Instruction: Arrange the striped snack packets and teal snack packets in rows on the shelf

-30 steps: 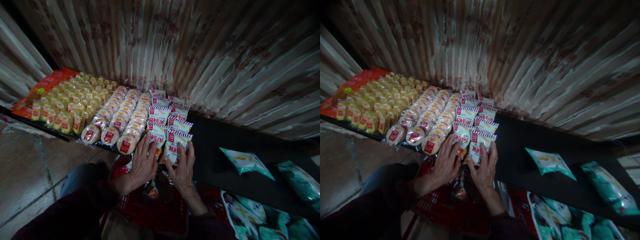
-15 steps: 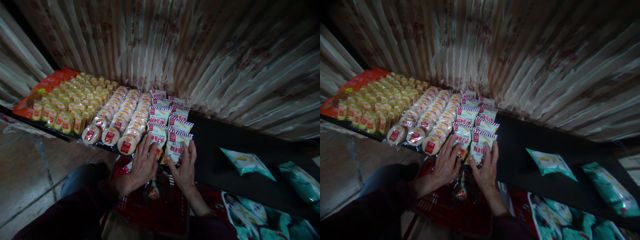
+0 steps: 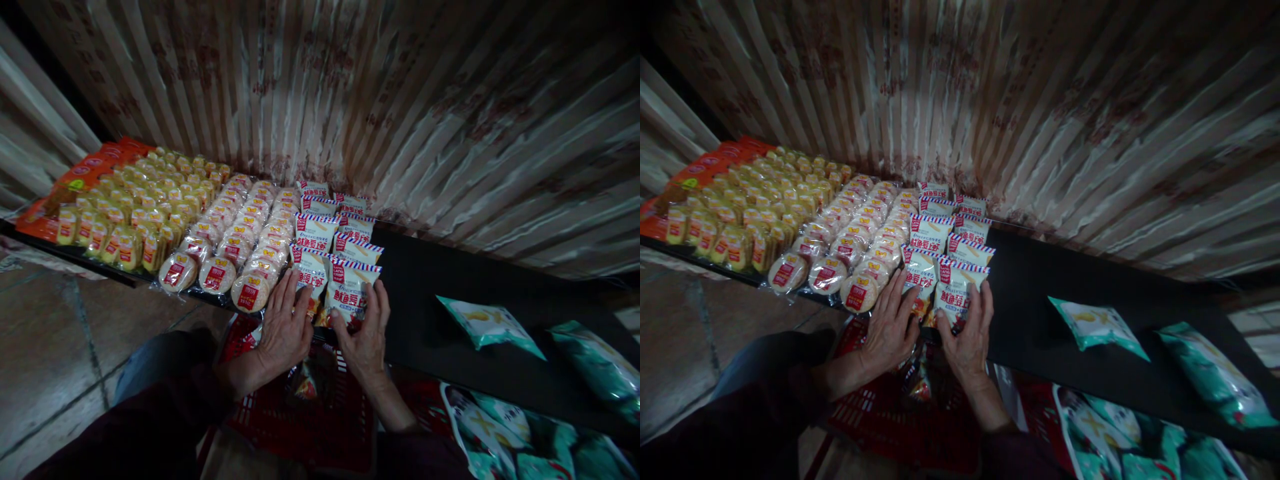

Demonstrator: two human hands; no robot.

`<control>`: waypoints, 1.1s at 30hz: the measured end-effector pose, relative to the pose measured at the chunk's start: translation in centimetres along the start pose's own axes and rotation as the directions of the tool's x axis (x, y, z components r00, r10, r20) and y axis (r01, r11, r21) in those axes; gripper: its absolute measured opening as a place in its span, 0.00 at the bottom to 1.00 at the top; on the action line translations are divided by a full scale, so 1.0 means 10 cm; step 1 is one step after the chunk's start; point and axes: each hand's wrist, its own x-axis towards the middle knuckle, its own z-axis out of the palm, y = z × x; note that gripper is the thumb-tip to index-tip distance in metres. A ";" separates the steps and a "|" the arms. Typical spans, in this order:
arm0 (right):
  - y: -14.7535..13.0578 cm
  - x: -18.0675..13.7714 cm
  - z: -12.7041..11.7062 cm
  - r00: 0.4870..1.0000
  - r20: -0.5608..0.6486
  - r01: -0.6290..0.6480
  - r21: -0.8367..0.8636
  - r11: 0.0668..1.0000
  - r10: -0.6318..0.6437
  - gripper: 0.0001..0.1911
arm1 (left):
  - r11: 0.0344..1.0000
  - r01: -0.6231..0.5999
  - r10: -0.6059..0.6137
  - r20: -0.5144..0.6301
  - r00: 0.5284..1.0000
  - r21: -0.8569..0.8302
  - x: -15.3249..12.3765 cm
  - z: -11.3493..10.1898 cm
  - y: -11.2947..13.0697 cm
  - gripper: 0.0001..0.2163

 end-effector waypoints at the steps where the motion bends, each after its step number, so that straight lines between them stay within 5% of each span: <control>1: 0.01 0.01 0.00 1.000 0.001 -0.005 -0.001 1.000 0.005 0.40 | 1.000 0.003 -0.003 0.005 1.000 -0.001 0.00 0.00 0.00 0.26; 15: 0.09 0.02 0.02 0.960 0.182 -0.229 0.063 0.971 0.214 0.44 | 1.000 -0.023 0.023 0.014 1.000 -0.001 -0.01 0.04 0.01 0.29; 24: 0.13 0.02 -0.08 0.959 0.137 -0.268 0.153 0.951 0.248 0.41 | 0.992 -0.124 0.124 -0.032 0.992 0.008 -0.01 0.03 0.04 0.28; 33: 0.15 0.21 -0.15 0.836 0.213 -0.547 0.407 0.732 0.506 0.42 | 0.965 -0.253 0.256 -0.045 0.965 0.064 0.00 0.07 0.15 0.24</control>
